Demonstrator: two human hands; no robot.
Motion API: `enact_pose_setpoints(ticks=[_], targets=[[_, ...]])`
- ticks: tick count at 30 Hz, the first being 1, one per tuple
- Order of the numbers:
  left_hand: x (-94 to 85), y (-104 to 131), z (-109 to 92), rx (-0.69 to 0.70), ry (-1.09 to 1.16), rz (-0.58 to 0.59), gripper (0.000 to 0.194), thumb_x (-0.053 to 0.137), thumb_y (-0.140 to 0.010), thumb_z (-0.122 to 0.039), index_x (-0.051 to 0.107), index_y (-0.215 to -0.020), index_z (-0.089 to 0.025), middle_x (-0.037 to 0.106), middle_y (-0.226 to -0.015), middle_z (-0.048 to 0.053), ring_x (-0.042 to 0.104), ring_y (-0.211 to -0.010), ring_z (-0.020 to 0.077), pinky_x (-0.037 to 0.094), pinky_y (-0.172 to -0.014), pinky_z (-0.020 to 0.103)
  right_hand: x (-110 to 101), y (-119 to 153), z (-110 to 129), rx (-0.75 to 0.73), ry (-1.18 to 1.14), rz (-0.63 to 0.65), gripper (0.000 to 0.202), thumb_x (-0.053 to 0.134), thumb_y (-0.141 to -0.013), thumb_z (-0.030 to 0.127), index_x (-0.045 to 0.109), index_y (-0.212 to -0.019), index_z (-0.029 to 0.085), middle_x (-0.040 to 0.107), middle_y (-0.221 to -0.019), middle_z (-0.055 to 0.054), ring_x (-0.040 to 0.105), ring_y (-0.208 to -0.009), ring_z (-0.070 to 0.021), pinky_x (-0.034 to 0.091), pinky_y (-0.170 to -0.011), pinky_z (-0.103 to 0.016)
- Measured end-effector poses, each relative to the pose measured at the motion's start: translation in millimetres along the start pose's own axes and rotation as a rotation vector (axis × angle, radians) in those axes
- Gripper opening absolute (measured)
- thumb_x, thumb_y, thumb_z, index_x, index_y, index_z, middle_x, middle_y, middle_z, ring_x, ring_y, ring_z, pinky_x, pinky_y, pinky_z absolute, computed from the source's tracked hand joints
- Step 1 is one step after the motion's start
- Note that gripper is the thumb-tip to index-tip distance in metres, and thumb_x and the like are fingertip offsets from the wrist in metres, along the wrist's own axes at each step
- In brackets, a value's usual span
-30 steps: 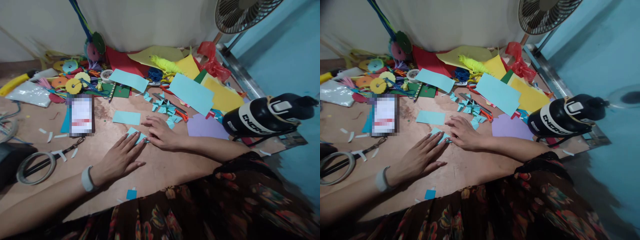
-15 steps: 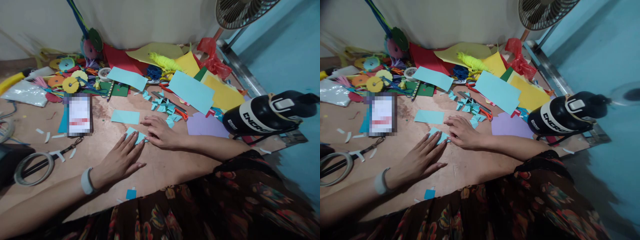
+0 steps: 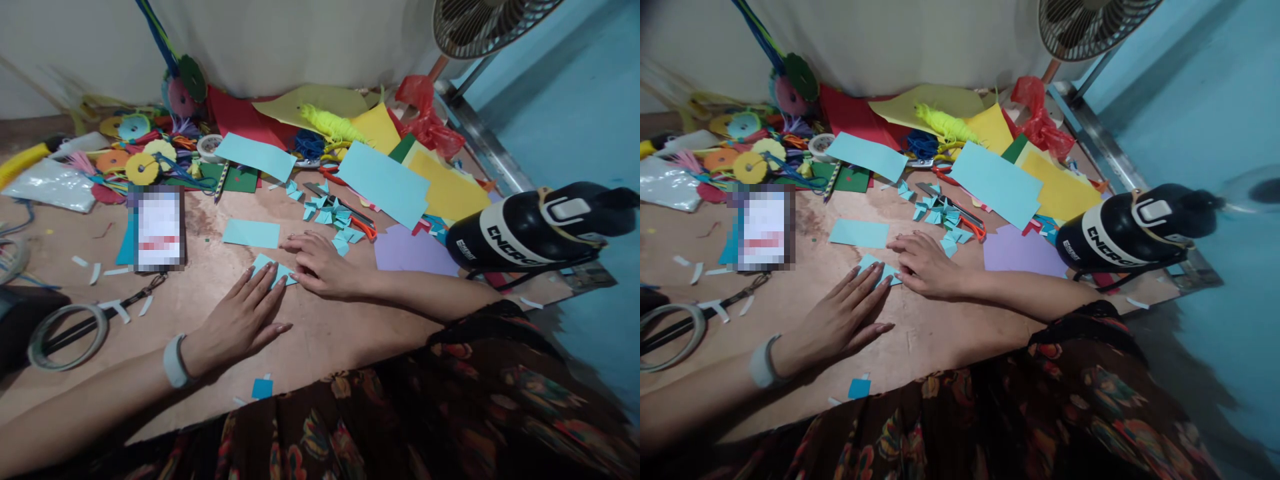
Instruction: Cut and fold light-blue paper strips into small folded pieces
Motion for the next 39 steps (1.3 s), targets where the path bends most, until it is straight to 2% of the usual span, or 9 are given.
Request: enact_pose_setpoints(ticks=[6, 12, 16, 20, 23, 26, 29, 33, 39], targets=[[-0.8, -0.1, -0.8, 0.001, -0.018, -0.001, 0.070, 0.050, -0.095, -0.054, 0.042, -0.144, -0.006, 0.042, -0.150, 0.027, 0.031, -0.146, 0.0378, 0.029, -0.118, 0.054, -0.4, 0.3, 0.6, 0.000, 0.023, -0.002, 0.009, 0.054, -0.088, 0.022, 0.059, -0.082, 0.020, 0.059, -0.134, -0.013, 0.046, -0.131, -0.0281, 0.037, -0.111, -0.053], [-2.5, -1.6, -1.7, 0.000, -0.045, -0.007, 0.069, 0.049, -0.095, -0.055, 0.046, -0.141, -0.004, 0.043, -0.149, 0.028, 0.034, -0.144, 0.0385, 0.032, -0.117, 0.054, 1.5, 7.6, -3.3, 0.035, 0.084, 0.032, 0.011, 0.056, -0.090, 0.028, 0.057, -0.083, 0.019, 0.054, -0.139, -0.016, 0.042, -0.136, -0.0298, 0.028, -0.116, -0.058], [-1.3, -1.3, 1.9, -0.028, 0.002, 0.001, 0.065, 0.049, -0.096, -0.055, 0.047, -0.141, -0.008, 0.043, -0.150, 0.025, 0.032, -0.145, 0.0357, 0.030, -0.119, 0.053, 0.3, 11.8, -10.3, 0.064, 0.096, 0.067, 0.017, 0.053, -0.094, 0.034, 0.057, -0.097, 0.018, 0.049, -0.143, -0.019, 0.039, -0.140, -0.0296, 0.026, -0.116, -0.061], [1.2, -0.4, 7.5, -0.055, 0.045, 0.005, 0.062, 0.047, -0.096, -0.055, 0.049, -0.139, -0.010, 0.045, -0.150, 0.023, 0.032, -0.146, 0.0339, 0.029, -0.120, 0.052, -2.9, 11.7, -0.4, 0.010, 0.139, 0.064, 0.038, 0.046, -0.098, 0.035, 0.049, -0.131, 0.017, 0.045, -0.148, -0.019, 0.035, -0.144, -0.0274, 0.023, -0.119, -0.060], [1.0, -1.1, 10.2, -0.053, 0.037, 0.004, 0.060, 0.047, -0.097, -0.053, 0.051, -0.137, -0.009, 0.047, -0.148, 0.023, 0.033, -0.145, 0.0339, 0.028, -0.120, 0.052, 7.6, 15.0, 16.3, -0.079, 0.226, 0.143, 0.059, 0.043, -0.099, 0.048, 0.036, -0.146, 0.014, 0.035, -0.156, -0.020, 0.024, -0.149, -0.0296, 0.018, -0.120, -0.060], [-0.2, -2.0, 11.4, -0.044, 0.013, 0.002, 0.058, 0.047, -0.098, -0.050, 0.051, -0.136, -0.007, 0.045, -0.149, 0.024, 0.033, -0.145, 0.0346, 0.029, -0.120, 0.052, 21.3, 21.3, 25.9, -0.147, 0.324, 0.225, 0.079, 0.042, -0.094, 0.063, 0.034, -0.149, 0.006, 0.028, -0.158, -0.024, 0.017, -0.151, -0.0335, 0.014, -0.120, -0.061], [-0.9, -2.3, 12.3, -0.041, 0.003, -0.003, 0.059, 0.048, -0.098, -0.051, 0.052, -0.135, -0.006, 0.046, -0.148, 0.024, 0.033, -0.145, 0.0350, 0.029, -0.120, 0.051, 25.4, 24.2, 29.5, -0.199, 0.400, 0.220, 0.089, 0.039, -0.091, 0.071, 0.036, -0.148, 0.002, 0.028, -0.158, -0.026, 0.018, -0.150, -0.0353, 0.012, -0.120, -0.061], [-1.8, -2.0, 12.3, -0.033, 0.010, -0.021, 0.060, 0.047, -0.097, -0.052, 0.052, -0.136, -0.006, 0.047, -0.148, 0.024, 0.033, -0.145, 0.0348, 0.029, -0.120, 0.052, 23.8, 23.9, 34.3, -0.267, 0.447, 0.204, 0.097, 0.037, -0.088, 0.076, 0.038, -0.146, -0.003, 0.033, -0.154, -0.028, 0.022, -0.149, -0.0374, 0.015, -0.120, -0.061], [-6.0, 3.8, 12.8, -0.018, -0.024, -0.016, 0.061, 0.046, -0.098, -0.053, 0.052, -0.135, -0.005, 0.045, -0.149, 0.026, 0.033, -0.145, 0.0354, 0.032, -0.119, 0.050, 16.8, 27.8, 36.9, -0.307, 0.461, 0.208, 0.101, 0.039, -0.085, 0.079, 0.038, -0.145, -0.003, 0.035, -0.154, -0.028, 0.025, -0.148, -0.0376, 0.018, -0.120, -0.059]])
Point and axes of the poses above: each hand's wrist, its own y-axis away from the middle knuckle, its own x-axis out of the palm, z = x × y, the point moved 9 cm from there along -y, towards the middle knuckle
